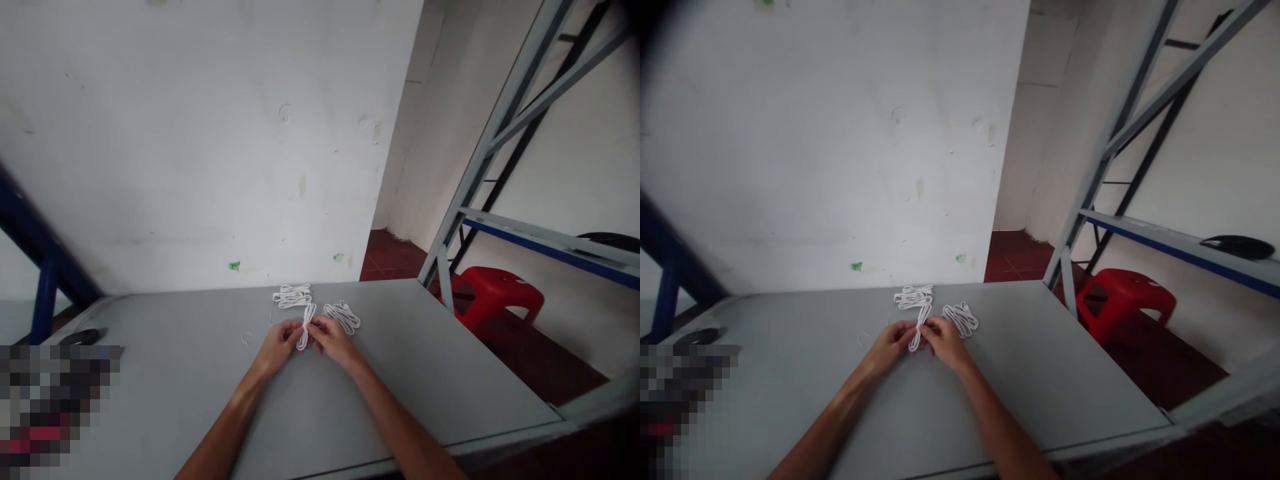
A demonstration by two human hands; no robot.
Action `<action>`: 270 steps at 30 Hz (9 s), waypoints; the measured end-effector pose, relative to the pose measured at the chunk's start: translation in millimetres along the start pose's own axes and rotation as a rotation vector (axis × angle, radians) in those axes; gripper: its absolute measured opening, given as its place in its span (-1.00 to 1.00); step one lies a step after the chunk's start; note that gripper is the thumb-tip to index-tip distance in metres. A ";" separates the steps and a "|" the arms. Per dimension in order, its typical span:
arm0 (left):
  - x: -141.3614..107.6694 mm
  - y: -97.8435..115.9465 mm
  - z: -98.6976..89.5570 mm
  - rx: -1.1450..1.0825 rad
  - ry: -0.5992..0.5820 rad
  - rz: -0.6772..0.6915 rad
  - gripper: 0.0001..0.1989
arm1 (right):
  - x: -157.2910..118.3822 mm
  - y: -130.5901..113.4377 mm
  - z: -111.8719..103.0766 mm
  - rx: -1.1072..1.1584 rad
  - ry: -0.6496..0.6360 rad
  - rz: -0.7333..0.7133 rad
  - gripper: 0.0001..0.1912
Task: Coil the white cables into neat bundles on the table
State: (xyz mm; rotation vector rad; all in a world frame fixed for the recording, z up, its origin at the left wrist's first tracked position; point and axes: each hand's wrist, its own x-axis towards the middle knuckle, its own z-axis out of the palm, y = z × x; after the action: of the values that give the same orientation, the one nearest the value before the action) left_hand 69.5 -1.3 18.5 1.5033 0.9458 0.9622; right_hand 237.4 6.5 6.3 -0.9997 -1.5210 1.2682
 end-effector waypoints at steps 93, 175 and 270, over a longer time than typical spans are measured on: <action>2.6 -12.6 2.7 -0.346 0.054 -0.067 -0.61 | -13.4 -4.4 15.5 -0.921 0.147 -0.531 -0.73; 1.1 -12.9 15.8 0.339 0.207 0.095 -0.45 | -1.5 -3.2 -9.2 -0.653 0.296 -0.424 -0.68; -4.8 16.1 -19.4 -0.347 -0.281 -0.134 -0.43 | -12.3 -12.5 -6.8 -0.566 0.141 -0.371 -0.82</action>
State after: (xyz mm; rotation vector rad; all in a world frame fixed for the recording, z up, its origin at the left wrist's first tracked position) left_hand 50.9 -0.8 36.1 1.2249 0.6306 0.7499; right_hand 246.8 -5.2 17.5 -1.0593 -1.8908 0.5023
